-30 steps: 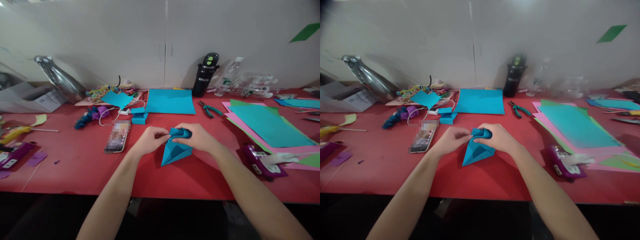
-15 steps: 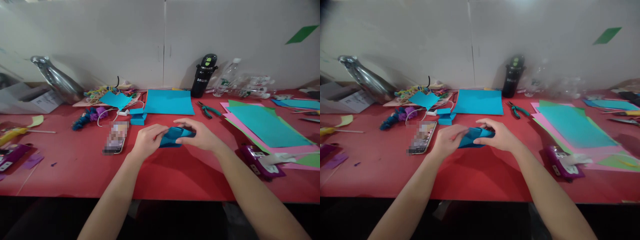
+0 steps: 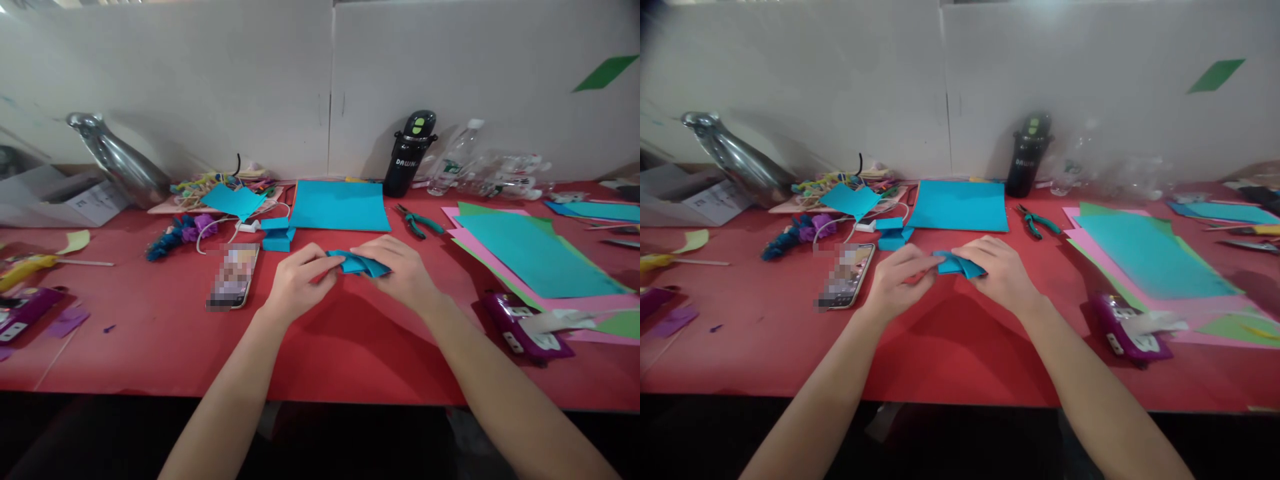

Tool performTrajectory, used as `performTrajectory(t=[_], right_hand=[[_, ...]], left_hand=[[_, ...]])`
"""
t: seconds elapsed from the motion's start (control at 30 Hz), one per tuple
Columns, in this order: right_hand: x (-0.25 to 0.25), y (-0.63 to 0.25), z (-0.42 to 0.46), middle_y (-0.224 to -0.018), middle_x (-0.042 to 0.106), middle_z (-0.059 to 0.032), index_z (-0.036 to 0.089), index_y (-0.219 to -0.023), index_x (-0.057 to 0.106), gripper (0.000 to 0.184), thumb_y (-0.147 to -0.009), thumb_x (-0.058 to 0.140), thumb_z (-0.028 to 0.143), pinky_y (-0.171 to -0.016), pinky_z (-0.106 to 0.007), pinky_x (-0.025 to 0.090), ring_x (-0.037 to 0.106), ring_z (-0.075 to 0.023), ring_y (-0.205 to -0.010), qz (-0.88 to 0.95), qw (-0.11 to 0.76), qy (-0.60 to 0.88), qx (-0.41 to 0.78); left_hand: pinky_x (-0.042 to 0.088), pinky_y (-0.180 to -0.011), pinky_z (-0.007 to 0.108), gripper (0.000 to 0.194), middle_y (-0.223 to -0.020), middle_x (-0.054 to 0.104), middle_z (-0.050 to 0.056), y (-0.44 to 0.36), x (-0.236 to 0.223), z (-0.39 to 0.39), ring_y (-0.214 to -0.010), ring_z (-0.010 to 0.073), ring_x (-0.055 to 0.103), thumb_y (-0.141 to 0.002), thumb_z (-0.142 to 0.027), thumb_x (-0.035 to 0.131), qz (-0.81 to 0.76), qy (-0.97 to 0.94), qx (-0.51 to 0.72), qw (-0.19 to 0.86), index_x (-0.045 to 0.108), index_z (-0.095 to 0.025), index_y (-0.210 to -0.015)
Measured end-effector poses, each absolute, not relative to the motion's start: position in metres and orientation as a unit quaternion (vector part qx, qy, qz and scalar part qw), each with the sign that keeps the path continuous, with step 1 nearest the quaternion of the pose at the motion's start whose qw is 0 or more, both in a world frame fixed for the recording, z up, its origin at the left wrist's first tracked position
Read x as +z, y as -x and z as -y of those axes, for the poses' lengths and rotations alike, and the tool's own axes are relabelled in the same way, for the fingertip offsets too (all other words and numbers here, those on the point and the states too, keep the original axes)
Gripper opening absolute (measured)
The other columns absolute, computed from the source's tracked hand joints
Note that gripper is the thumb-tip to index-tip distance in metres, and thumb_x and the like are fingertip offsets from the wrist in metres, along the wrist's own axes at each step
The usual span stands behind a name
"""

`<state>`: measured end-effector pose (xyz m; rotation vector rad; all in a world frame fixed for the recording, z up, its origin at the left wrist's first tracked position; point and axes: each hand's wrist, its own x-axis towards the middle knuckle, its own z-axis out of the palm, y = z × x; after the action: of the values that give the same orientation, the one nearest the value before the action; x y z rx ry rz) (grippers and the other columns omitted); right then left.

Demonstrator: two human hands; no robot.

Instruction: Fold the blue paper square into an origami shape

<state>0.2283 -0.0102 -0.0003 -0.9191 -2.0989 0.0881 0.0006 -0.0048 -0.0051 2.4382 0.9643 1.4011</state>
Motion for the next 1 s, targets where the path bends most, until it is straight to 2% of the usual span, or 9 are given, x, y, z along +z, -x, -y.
performTrajectory(t=[0.1, 0.2, 0.3, 0.47, 0.53, 0.67, 0.77, 0.87, 1.0], right_hand=[[-0.001, -0.229, 0.01, -0.114, 0.074, -0.0049, 0.03, -0.122, 0.067, 0.033, -0.094, 0.055, 0.018, -0.095, -0.044, 0.055, 0.068, -0.0246, -0.106, 0.837, 0.411, 0.362, 0.004], [-0.003, -0.229, 0.011, -0.118, 0.072, -0.0044, 0.031, -0.126, 0.066, 0.04, -0.093, 0.053, 0.013, -0.095, -0.045, 0.054, 0.067, -0.0255, -0.109, 0.836, 0.412, 0.362, -0.011], [-0.005, -0.228, 0.012, -0.123, 0.071, -0.0027, 0.035, -0.131, 0.063, 0.048, -0.092, 0.051, 0.011, -0.096, -0.047, 0.053, 0.065, -0.0267, -0.112, 0.833, 0.409, 0.373, -0.019], [-0.004, -0.226, 0.013, -0.127, 0.069, -0.0026, 0.035, -0.134, 0.06, 0.047, -0.091, 0.056, 0.015, -0.099, -0.048, 0.05, 0.064, -0.0274, -0.115, 0.842, 0.392, 0.37, -0.019], [-0.003, -0.225, 0.013, -0.129, 0.068, -0.0037, 0.034, -0.135, 0.059, 0.045, -0.091, 0.064, 0.028, -0.103, -0.049, 0.048, 0.062, -0.0285, -0.118, 0.847, 0.383, 0.368, -0.009], [0.0, -0.218, 0.017, -0.132, 0.066, -0.0068, 0.03, -0.137, 0.056, 0.062, -0.082, 0.074, 0.052, -0.109, -0.05, 0.043, 0.057, -0.0307, -0.125, 0.842, 0.393, 0.371, 0.018], [0.003, -0.21, 0.021, -0.135, 0.062, -0.0074, 0.032, -0.135, 0.056, 0.054, -0.086, 0.07, 0.05, -0.111, -0.052, 0.042, 0.055, -0.0308, -0.128, 0.82, 0.417, 0.389, 0.047], [0.0, -0.204, 0.021, -0.139, 0.057, -0.0093, 0.032, -0.134, 0.056, 0.046, -0.091, 0.064, 0.045, -0.112, -0.052, 0.042, 0.051, -0.0306, -0.133, 0.753, 0.484, 0.44, 0.069], [-0.015, -0.207, 0.009, -0.15, 0.045, -0.0138, 0.029, -0.148, 0.037, 0.071, -0.087, 0.066, 0.053, -0.11, -0.054, 0.044, 0.045, -0.0324, -0.139, 0.667, 0.532, 0.503, 0.136]], left_hand=[[0.055, -0.067, 0.025, 0.023, -0.085, 0.076, 0.004, -0.003, -0.004, 0.009, -0.069, 0.013, 0.067, -0.089, -0.02, 0.06, -0.335, -0.789, 0.476, 0.196, 0.077, -0.022, -0.105], [0.059, -0.072, 0.028, 0.021, -0.091, 0.078, 0.006, -0.006, 0.002, 0.013, -0.078, 0.0176, 0.072, -0.087, -0.022, 0.062, -0.367, -0.733, 0.488, 0.3, 0.077, -0.019, -0.102], [0.06, -0.073, 0.031, 0.02, -0.091, 0.079, 0.007, -0.009, 0.009, 0.014, -0.082, 0.0211, 0.073, -0.087, -0.029, 0.064, -0.407, -0.683, 0.498, 0.346, 0.078, -0.017, -0.093], [0.06, -0.072, 0.031, 0.024, -0.086, 0.078, 0.006, -0.01, 0.01, 0.009, -0.081, 0.0212, 0.073, -0.083, -0.04, 0.073, -0.432, -0.638, 0.507, 0.387, 0.076, -0.017, -0.088], [0.06, -0.071, 0.03, 0.023, -0.085, 0.077, 0.006, -0.01, 0.008, 0.006, -0.08, 0.0204, 0.073, -0.081, -0.038, 0.075, -0.426, -0.631, 0.51, 0.399, 0.073, -0.017, -0.09], [0.056, -0.061, 0.024, 0.028, -0.074, 0.073, 0.001, -0.009, 0.005, 0.003, -0.067, 0.0153, 0.07, -0.079, -0.034, 0.076, -0.443, -0.616, 0.511, 0.404, 0.062, -0.017, -0.098], [0.056, -0.063, 0.024, 0.036, -0.074, 0.073, 0.0, -0.01, 0.004, 0.004, -0.065, 0.0139, 0.07, -0.081, -0.032, 0.075, -0.451, -0.618, 0.506, 0.398, 0.055, -0.019, -0.108], [0.058, -0.071, 0.027, 0.036, -0.08, 0.075, 0.001, -0.011, 0.001, 0.004, -0.074, 0.0161, 0.072, -0.082, -0.031, 0.073, -0.454, -0.642, 0.492, 0.374, 0.058, -0.019, -0.112], [0.059, -0.077, 0.029, 0.023, -0.086, 0.076, 0.004, -0.011, -0.002, 0.003, -0.083, 0.019, 0.073, -0.083, -0.032, 0.072, -0.446, -0.649, 0.497, 0.364, 0.067, -0.018, -0.1]])
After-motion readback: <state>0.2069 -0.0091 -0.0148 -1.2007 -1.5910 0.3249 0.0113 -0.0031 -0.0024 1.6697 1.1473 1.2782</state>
